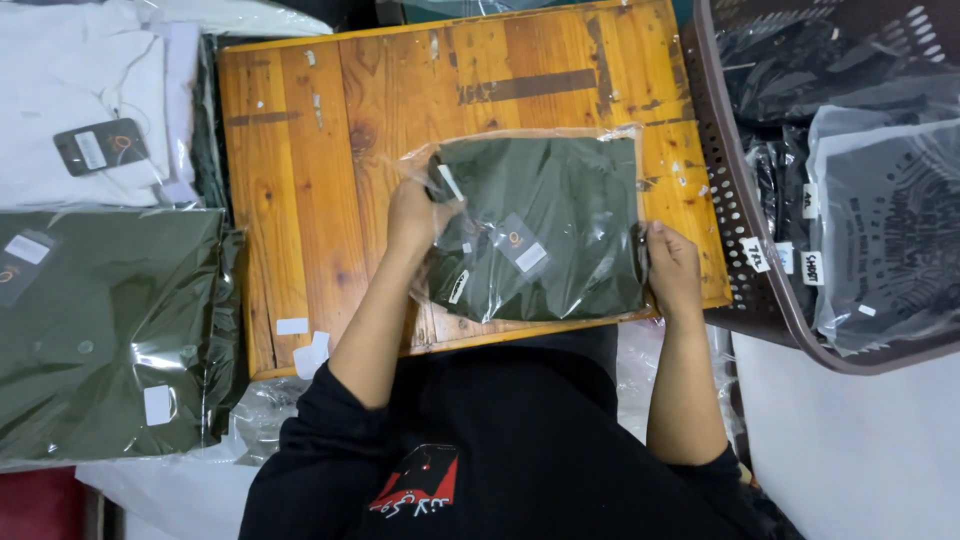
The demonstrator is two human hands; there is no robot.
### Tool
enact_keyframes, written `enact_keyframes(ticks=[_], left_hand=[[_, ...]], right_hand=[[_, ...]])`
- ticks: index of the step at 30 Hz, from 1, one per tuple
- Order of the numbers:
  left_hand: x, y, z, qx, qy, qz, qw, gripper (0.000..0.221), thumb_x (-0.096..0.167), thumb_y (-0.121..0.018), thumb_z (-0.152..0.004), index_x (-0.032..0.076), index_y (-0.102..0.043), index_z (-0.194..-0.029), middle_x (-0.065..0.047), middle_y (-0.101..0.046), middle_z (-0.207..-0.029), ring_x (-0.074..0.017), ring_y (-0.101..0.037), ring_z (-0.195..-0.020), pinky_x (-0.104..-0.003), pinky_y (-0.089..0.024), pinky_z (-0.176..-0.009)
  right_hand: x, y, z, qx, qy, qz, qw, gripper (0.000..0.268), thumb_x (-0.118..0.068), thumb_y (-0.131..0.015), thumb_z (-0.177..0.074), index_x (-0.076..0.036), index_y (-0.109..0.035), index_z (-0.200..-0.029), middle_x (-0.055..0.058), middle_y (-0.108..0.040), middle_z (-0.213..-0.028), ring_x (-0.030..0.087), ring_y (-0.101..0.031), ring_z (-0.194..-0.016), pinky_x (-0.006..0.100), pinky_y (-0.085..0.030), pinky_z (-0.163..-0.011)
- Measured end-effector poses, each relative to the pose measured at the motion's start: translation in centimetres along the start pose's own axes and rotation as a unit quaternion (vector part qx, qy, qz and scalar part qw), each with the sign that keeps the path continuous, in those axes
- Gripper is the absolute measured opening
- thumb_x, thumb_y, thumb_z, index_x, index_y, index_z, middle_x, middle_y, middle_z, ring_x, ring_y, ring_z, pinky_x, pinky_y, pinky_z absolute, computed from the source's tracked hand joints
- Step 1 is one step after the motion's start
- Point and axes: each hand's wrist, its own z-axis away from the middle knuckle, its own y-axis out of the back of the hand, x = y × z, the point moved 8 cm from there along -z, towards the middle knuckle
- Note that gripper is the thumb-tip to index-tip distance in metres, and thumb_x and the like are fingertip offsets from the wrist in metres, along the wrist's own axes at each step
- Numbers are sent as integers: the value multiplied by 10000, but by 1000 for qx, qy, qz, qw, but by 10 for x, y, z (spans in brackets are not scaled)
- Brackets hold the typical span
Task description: Folding green shirts and placing them into plastic adhesive bags for shipping.
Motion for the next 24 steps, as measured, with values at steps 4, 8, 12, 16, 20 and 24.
enact_keyframes(ticks=[4, 8, 12, 16, 20, 24], left_hand=[[-28, -9, -29, 33, -54, -63, 996, 454, 181, -829, -758, 90, -711, -1187, -168, -706, -1183, -384, -629, -1211, -502, -510, -1025], [-7, -5, -18, 50, -142, 0, 989, 332, 127, -836, -698, 75, -775, -1020, -180, -716, -1108, -417, -645, -1169, -467, -512, -1015], [9, -8, -4, 66, -196, 34, 978, 433, -31, -773, -696, -134, -678, -1107, -319, -587, -1161, -537, -547, -1221, -557, -444, -1066], [35, -6, 15, 43, -96, -77, 991, 514, 181, -857, -715, -20, -714, -1167, -235, -565, -1285, -475, -554, -1273, -536, -460, -1097], [14, -8, 1, 58, -10, -180, 982, 436, 264, -857, -730, 47, -749, -1093, -178, -676, -1180, -398, -638, -1218, -534, -488, -1063], [22, 4, 15, 103, -22, -161, 981, 349, 296, -778, -757, 59, -745, -1010, -165, -700, -1101, -426, -663, -1141, -551, -525, -968]], right_hand=[[0, -3, -1, -6, 12, 60, 998, 280, -262, -574, -1141, -110, -784, -1036, 16, -644, -787, 121, -561, -832, 316, -471, -781], [-1, -2, 0, -13, 23, 63, 998, 236, -193, -578, -1129, -122, -784, -1040, 13, -670, -834, 131, -557, -861, 321, -456, -811], [-34, -6, 8, -15, 38, 80, 996, 193, -191, -610, -1113, -87, -766, -1066, 61, -695, -870, 144, -587, -900, 359, -481, -834], [-37, -5, 8, -12, 39, 83, 996, 182, -199, -624, -1108, -106, -776, -1073, 62, -700, -873, 138, -585, -891, 361, -487, -827], [-25, -1, 5, -22, 39, 88, 995, 209, -227, -609, -1123, -136, -788, -1062, 15, -678, -823, 112, -573, -832, 318, -487, -762], [-33, -3, 7, -5, 35, 57, 998, 219, -174, -583, -1115, -119, -777, -1030, -4, -627, -799, 105, -534, -826, 291, -471, -755]])
